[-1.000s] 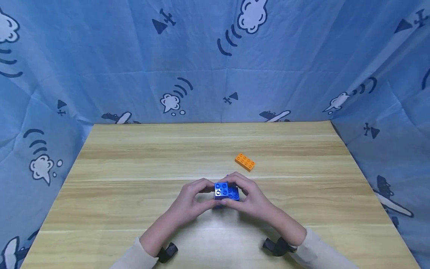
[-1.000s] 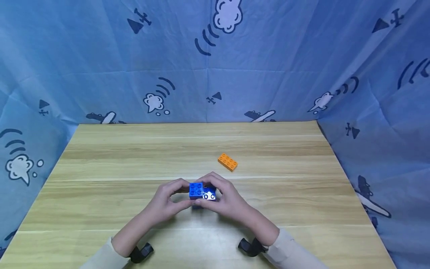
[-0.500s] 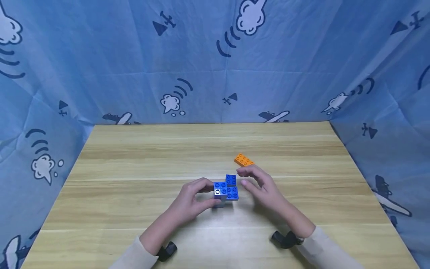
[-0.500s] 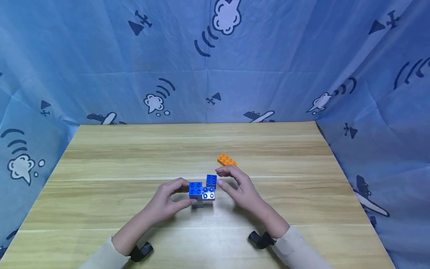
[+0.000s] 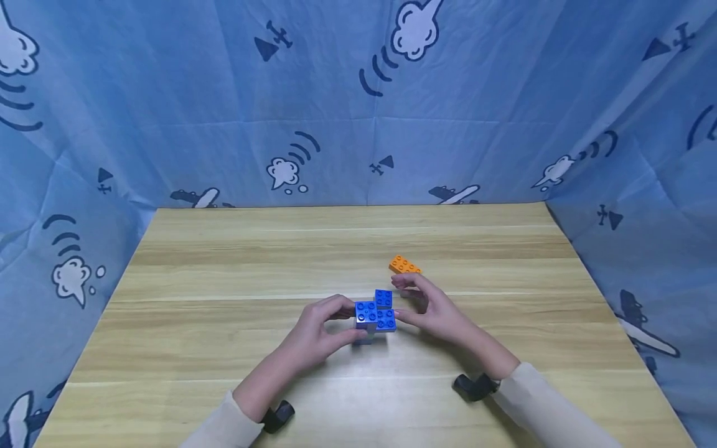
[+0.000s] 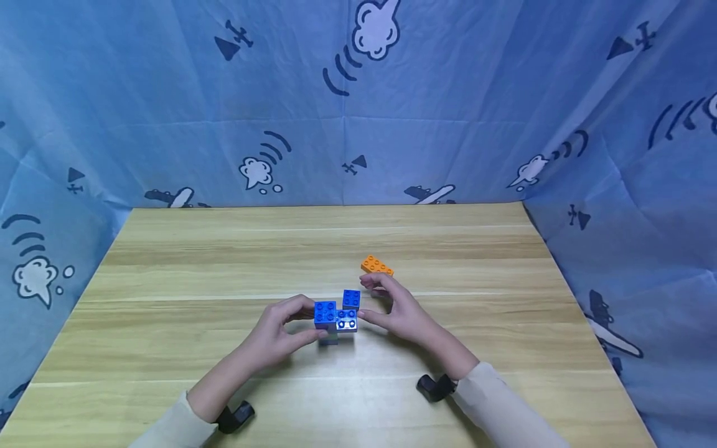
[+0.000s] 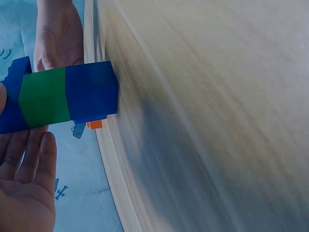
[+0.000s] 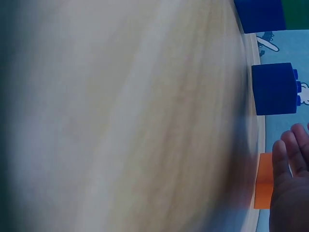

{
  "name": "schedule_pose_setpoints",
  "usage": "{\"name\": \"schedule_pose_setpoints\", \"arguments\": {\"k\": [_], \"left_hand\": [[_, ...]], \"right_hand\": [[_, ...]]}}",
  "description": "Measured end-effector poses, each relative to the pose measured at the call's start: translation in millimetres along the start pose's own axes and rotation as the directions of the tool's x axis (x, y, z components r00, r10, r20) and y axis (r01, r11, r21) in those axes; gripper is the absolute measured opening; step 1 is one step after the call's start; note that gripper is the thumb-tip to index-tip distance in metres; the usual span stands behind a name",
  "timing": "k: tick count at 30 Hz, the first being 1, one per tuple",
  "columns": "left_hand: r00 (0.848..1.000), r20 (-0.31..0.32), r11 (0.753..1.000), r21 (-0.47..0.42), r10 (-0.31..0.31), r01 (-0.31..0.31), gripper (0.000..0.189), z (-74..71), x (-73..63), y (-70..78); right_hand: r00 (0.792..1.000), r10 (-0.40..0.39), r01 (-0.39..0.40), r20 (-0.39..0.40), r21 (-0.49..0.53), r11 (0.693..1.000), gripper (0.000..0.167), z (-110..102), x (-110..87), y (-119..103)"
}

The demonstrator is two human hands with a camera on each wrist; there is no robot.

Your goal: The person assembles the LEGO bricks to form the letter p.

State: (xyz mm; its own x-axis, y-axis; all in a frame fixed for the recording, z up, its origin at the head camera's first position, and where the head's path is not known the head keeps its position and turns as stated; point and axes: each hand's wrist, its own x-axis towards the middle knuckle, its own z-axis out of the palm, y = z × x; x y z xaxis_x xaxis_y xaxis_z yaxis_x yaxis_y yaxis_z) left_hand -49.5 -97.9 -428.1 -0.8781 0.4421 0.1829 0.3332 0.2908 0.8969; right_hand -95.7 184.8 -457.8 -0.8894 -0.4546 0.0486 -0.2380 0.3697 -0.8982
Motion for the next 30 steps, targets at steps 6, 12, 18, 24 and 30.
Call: {"name": "schedule_pose_setpoints", "arguments": {"k": [6,12,18,24,30], "left_hand": [[1.000,-0.003,1.000,-0.012,0.002,-0.002,0.028,1.2,-0.3,-3.2],[1.000,-0.007,1.000,0.005,0.015,-0.015,0.028,0.1,0.0,-3.7],[1.000,-0.008,1.000,0.002,0.023,-0.023,0.027,0.0,0.6,-3.6],[1.000,-0.009,1.000,0.000,0.019,-0.019,0.028,-0.3,0.6,-3.0],[1.000,-0.005,1.000,-0.003,0.014,-0.014,0.027,-1.3,0.3,-3.0]], "right_hand": [[0.999,-0.009,0.010,0.031,-0.023,1.000,0.063,2.2,4.3,3.3],[0.999,-0.030,0.032,0.040,-0.047,0.998,0.059,4.0,10.5,6.9],[0.998,-0.016,0.020,0.065,-0.073,0.997,0.057,3.2,14.4,7.0],[0.995,0.002,0.007,0.095,-0.097,0.995,0.052,4.2,17.5,3.1],[0.994,-0.001,0.012,0.107,-0.103,0.995,0.050,4.7,22.2,1.4]]}}
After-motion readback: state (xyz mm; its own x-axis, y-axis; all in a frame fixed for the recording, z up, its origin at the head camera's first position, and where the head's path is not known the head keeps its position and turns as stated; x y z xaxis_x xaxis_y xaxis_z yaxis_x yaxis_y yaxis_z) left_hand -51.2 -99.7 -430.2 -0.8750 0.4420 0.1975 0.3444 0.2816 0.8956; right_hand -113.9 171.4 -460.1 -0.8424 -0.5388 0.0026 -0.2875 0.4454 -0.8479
